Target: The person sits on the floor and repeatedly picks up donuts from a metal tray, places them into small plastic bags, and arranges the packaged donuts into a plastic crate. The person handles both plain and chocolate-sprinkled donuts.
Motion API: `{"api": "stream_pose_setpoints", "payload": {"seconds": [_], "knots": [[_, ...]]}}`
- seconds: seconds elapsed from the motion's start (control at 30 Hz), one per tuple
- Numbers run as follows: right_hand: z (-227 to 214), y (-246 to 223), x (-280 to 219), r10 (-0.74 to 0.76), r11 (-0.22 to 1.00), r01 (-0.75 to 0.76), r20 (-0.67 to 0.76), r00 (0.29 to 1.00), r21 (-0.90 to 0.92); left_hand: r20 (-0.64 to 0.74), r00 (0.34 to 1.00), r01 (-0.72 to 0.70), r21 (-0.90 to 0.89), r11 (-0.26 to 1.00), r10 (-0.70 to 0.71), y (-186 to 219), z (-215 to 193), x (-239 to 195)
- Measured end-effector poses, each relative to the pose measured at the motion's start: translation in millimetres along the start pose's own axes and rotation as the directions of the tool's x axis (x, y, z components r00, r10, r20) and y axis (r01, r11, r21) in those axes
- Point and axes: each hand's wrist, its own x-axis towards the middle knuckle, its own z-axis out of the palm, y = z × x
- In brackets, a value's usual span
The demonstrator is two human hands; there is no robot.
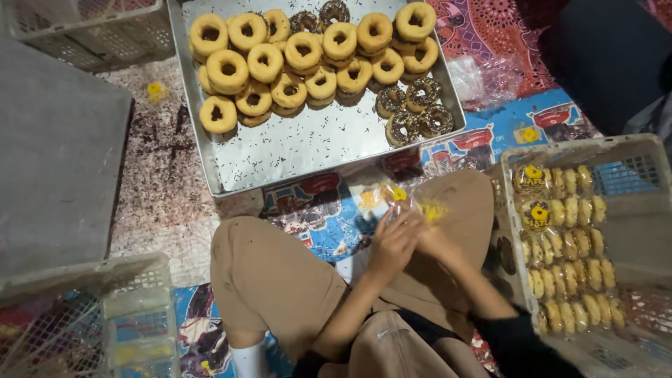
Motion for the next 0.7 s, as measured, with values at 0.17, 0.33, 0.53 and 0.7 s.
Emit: {"api": "stream_pose_setpoints", "payload": {"seconds": [0.17,0.33,0.53,0.7], "knots": [[-1.8,-26.3,-16.5,0.321,0.913,-0.317,-0.029,0.947,-0.257,-0.177,0.692,0.628,-0.329,0.705,-0.699,-62.9,-30.8,-28.3],[-53.9,-57.4,-16.4,0.583,0.76,-0.563,-0.043,0.811,-0.325,-0.034,0.793,0.604,0.171,0.779,-0.608,-173.6,-4.7,10.0],[-74.7,-109.9,-0.9,0.521,0.795,-0.529,-0.113,0.846,-0.297,-0.04,0.82,0.495,-0.45,0.743,-0.57,-116.6,31.9,20.1],[-43.6,-121.2,64.5,-0.088,0.995,0.069,0.31,0.947,0.071,0.09,0.551,0.016,-0.995,-0.097,-0.83,-95.4,-26.1,0.8]]}}
